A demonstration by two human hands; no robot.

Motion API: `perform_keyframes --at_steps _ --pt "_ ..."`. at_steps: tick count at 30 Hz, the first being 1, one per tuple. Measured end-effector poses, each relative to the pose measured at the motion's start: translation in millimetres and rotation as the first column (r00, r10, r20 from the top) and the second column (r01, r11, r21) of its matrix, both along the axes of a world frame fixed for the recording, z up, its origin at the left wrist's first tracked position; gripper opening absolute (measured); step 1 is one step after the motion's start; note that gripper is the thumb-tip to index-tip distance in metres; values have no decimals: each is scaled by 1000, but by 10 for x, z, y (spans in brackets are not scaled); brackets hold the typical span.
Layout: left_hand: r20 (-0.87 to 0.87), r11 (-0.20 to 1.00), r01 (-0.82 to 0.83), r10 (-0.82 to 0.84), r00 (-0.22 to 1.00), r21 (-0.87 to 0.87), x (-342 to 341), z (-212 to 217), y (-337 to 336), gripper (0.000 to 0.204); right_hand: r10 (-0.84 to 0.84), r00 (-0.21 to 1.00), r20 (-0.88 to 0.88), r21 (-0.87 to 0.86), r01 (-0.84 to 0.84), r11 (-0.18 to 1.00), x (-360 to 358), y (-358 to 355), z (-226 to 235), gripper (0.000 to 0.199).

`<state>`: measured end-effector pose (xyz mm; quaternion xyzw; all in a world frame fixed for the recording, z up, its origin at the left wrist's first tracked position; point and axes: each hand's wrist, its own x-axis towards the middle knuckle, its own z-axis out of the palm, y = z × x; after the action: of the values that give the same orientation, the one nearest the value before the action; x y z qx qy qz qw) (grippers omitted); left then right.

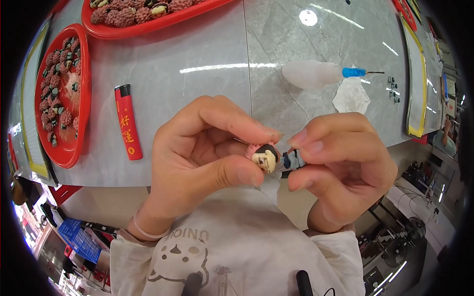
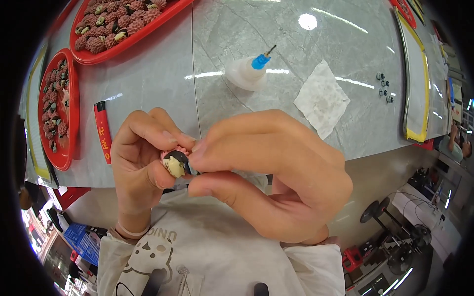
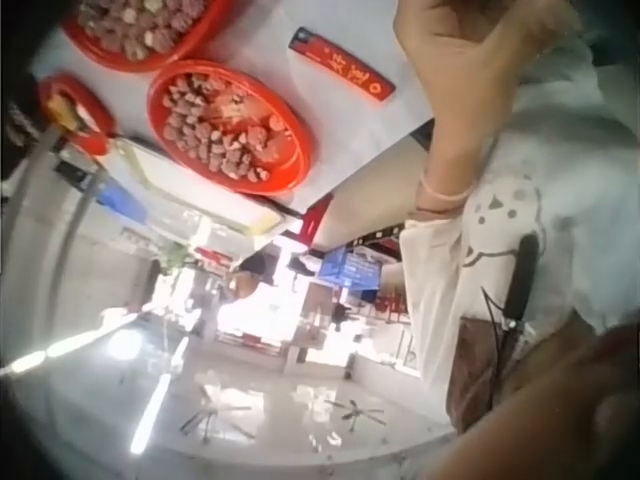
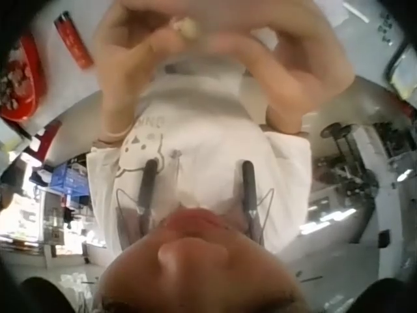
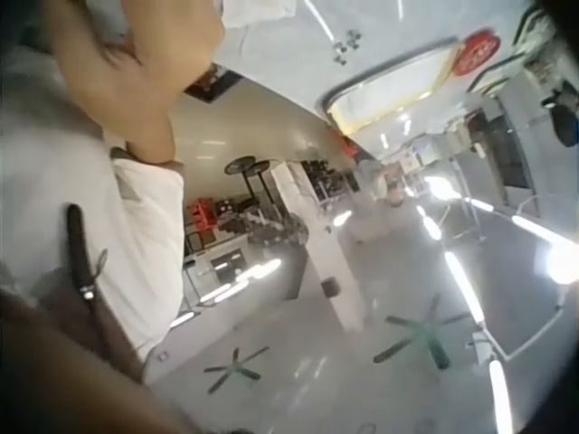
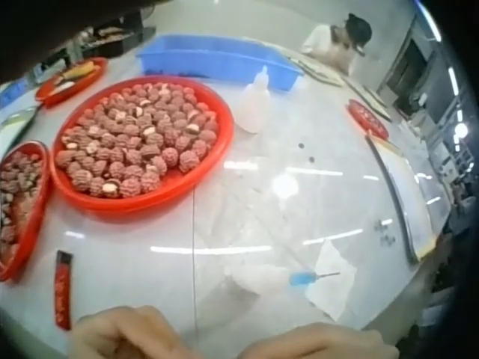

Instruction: The person applies glue to assemble miniature figurine parts using a glue bottle, places them into trays, pours small plastic parts onto the table, and fits rings onto plastic components by hand.

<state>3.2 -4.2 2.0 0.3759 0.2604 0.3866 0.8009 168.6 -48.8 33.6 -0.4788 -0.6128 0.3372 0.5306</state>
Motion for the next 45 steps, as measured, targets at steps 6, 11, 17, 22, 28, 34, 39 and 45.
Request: perform_keyframes --at_steps 6,11,17,22,28,34,39,45 --pt "26 997 11 -13 1000 71 -13 -48 -3 37 -61 998 -14 37 62 997 -74 -28 -64 32" --pt "27 994 3 -6 1000 111 -3 -68 6 34 -80 996 49 97 75 992 -72 -9 -75 30" --pt "3 994 -11 11 1000 109 -20 -48 22 30 -110 990 88 158 95 983 -114 17 -103 32" --pt "-73 999 -47 46 996 -23 -4 113 23 36 -119 887 447 207 27 978 -142 17 -7 32" --pt "-205 585 -274 622 756 763 -689 377 413 25 -241 942 233 472 107 875 -51 -30 -143 40" --pt "-539 387 494 816 210 778 -872 663 841 28 -344 921 182 302 280 911 74 -51 -192 33" --pt "-707 421 643 649 279 640 -524 594 1129 16 -290 937 196 331 215 919 167 2 -166 22" --pt "-833 664 505 413 367 551 -513 628 1242 20 -400 911 101 184 378 907 249 -21 -145 16"
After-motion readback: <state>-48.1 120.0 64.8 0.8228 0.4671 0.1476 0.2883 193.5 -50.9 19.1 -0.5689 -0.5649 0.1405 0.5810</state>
